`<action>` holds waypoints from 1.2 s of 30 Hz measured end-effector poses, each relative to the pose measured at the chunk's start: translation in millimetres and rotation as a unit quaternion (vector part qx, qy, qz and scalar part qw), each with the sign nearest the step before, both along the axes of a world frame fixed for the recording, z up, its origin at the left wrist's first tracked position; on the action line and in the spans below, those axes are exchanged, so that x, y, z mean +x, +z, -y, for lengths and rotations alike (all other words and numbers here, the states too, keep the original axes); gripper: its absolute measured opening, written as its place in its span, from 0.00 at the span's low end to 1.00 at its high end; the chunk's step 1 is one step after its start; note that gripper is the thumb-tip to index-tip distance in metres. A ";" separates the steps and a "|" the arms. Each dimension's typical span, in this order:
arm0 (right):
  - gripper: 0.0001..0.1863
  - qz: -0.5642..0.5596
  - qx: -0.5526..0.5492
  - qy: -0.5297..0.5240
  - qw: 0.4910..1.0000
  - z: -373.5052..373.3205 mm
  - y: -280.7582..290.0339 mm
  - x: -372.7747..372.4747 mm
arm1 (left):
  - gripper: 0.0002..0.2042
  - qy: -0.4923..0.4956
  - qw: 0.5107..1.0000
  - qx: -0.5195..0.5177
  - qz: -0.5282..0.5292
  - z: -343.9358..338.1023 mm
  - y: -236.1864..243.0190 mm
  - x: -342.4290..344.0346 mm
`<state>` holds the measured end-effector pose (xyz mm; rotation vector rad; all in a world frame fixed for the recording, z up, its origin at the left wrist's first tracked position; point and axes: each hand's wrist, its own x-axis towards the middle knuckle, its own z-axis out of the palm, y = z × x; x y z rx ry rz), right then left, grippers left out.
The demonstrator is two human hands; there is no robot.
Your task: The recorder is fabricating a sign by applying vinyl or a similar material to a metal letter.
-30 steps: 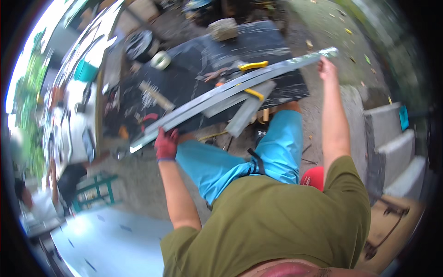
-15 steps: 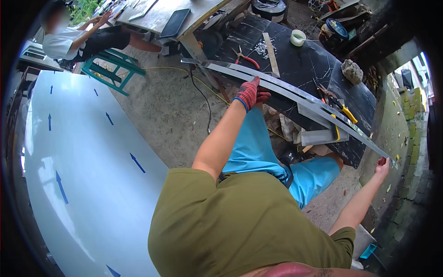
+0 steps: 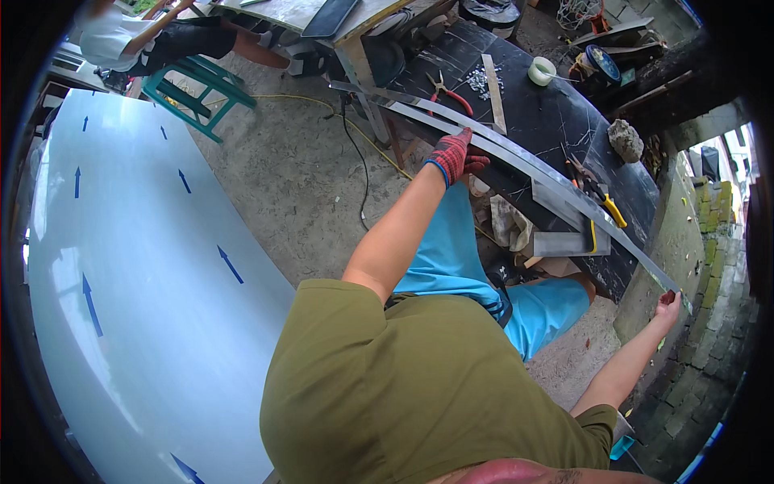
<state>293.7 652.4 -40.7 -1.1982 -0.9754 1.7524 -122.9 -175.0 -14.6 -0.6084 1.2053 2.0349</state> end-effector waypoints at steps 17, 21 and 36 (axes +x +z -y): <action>0.11 0.000 0.008 -0.014 1.000 0.8 -2.5 3.4 | 0.21 -0.005 1.000 0.003 -0.009 -0.2 4.4 0.9; 0.11 -0.003 0.016 -0.005 1.000 -13.3 0.4 22.8 | 0.21 -0.006 1.000 0.002 -0.002 -5.7 7.6 0.8; 0.12 0.020 0.022 0.020 0.999 -32.7 9.5 18.1 | 0.22 -0.004 0.999 0.011 -0.034 5.7 -1.0 11.0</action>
